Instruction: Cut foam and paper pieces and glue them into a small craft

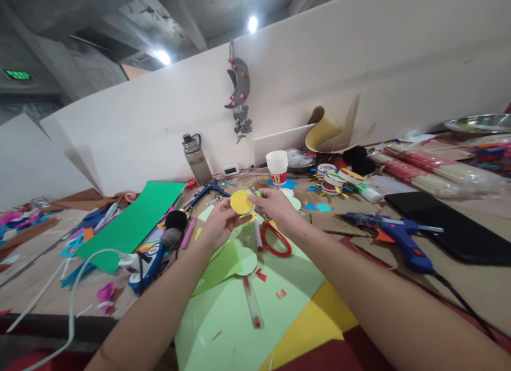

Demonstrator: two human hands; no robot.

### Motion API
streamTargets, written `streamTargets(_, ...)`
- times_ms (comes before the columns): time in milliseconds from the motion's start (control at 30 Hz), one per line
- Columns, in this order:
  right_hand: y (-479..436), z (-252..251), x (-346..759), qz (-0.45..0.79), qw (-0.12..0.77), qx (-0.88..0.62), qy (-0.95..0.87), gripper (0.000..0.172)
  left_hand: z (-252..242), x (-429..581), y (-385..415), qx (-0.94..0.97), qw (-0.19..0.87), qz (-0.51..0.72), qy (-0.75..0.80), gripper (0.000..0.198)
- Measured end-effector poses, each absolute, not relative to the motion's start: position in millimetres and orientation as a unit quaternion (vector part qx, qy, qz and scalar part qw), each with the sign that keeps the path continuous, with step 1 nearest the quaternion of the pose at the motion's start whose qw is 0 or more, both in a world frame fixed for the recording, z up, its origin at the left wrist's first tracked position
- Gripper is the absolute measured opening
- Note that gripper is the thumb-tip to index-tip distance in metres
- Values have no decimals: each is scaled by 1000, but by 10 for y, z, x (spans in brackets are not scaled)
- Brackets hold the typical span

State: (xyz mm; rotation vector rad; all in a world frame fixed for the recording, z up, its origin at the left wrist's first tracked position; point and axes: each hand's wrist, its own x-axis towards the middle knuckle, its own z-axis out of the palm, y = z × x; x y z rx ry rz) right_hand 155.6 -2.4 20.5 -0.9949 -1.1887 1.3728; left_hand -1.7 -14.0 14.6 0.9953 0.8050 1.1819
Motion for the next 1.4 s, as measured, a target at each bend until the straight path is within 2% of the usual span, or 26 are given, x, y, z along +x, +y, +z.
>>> streamTargets(167, 19, 160, 1575, 524, 516, -441, -514, 43, 161, -24, -154, 394, 669, 541, 323, 34)
streamTargets(400, 79, 73, 1588, 406, 524, -494, -562, 27, 165, 7, -187, 407, 666, 545, 306, 25)
streamTargets(667, -4, 129, 1576, 292, 512, -526, -613, 21, 148, 39, -178, 423, 640, 541, 344, 33)
streamTargets(867, 51, 92, 1593, 412, 539, -494, -544, 29, 166, 24, -169, 411, 642, 540, 357, 27)
streamTargets(1033, 57, 115, 1616, 491, 532, -466, -508, 40, 167, -55, -99, 411, 593, 532, 443, 23)
streamTargets(1133, 61, 123, 1631, 552, 508, -434, -499, 46, 139, -161, -42, 454, 524, 480, 536, 22)
streamTargets(1267, 75, 128, 1652, 609, 473, -404, -492, 51, 113, -319, 4, 612, 402, 344, 588, 2)
streamTargets(1400, 83, 128, 1661, 633, 453, -395, -488, 51, 147, -434, 9, 701, 235, 347, 577, 7)
